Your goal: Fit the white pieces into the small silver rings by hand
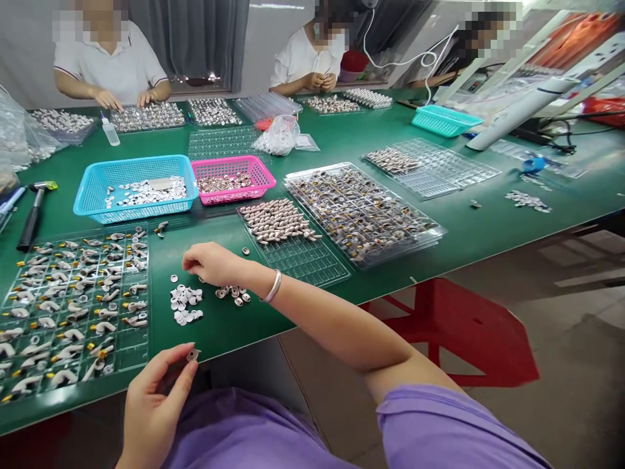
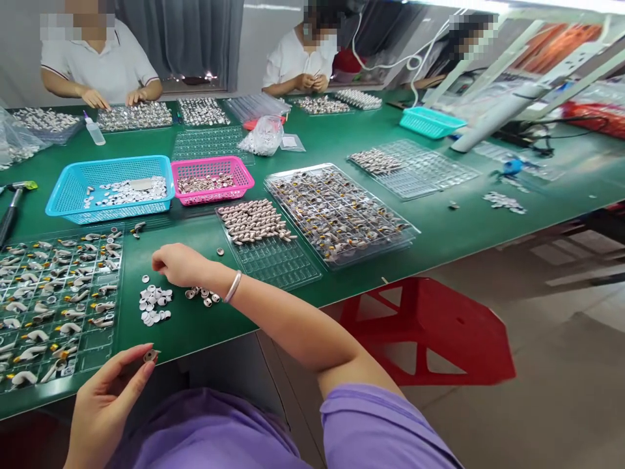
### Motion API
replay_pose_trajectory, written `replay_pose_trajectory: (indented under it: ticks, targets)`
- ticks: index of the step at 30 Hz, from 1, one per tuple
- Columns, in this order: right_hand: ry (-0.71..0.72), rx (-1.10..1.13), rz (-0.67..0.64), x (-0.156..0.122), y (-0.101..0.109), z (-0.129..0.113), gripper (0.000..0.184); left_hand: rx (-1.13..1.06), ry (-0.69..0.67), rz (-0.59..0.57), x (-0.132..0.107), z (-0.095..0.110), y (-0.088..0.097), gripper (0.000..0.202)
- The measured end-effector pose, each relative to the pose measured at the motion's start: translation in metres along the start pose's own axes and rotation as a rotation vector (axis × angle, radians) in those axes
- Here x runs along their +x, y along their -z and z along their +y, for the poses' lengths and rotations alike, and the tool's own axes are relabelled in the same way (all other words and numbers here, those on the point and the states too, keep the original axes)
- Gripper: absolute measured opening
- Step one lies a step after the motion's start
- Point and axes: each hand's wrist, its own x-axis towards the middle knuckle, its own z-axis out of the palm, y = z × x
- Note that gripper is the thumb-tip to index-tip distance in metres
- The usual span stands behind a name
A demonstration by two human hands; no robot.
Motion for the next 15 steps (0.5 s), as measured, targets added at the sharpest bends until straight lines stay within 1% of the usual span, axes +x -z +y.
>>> replay_pose_trajectory:
  ticks: [4,6,11,15]
  targets:
    - [-0.009,-0.094,0.012,0.016,-0.004,0.004,0.018,0.328,-0.286,-0.078,0.013,0.005,-0.010,0.019]
    - [-0.011,-0.133,0.027,0.028,-0.007,0.004,0.019,0.442,-0.359,-0.093,0.021,0.005,-0.016,0.020]
    - [0.015,-0.205,0.055,0.063,-0.020,-0.004,0.022,0.595,-0.398,-0.082,0.034,-0.005,-0.031,0.025]
    - [0.089,-0.244,0.039,0.087,-0.031,-0.019,0.021,0.645,-0.404,-0.074,0.032,-0.006,-0.034,0.030]
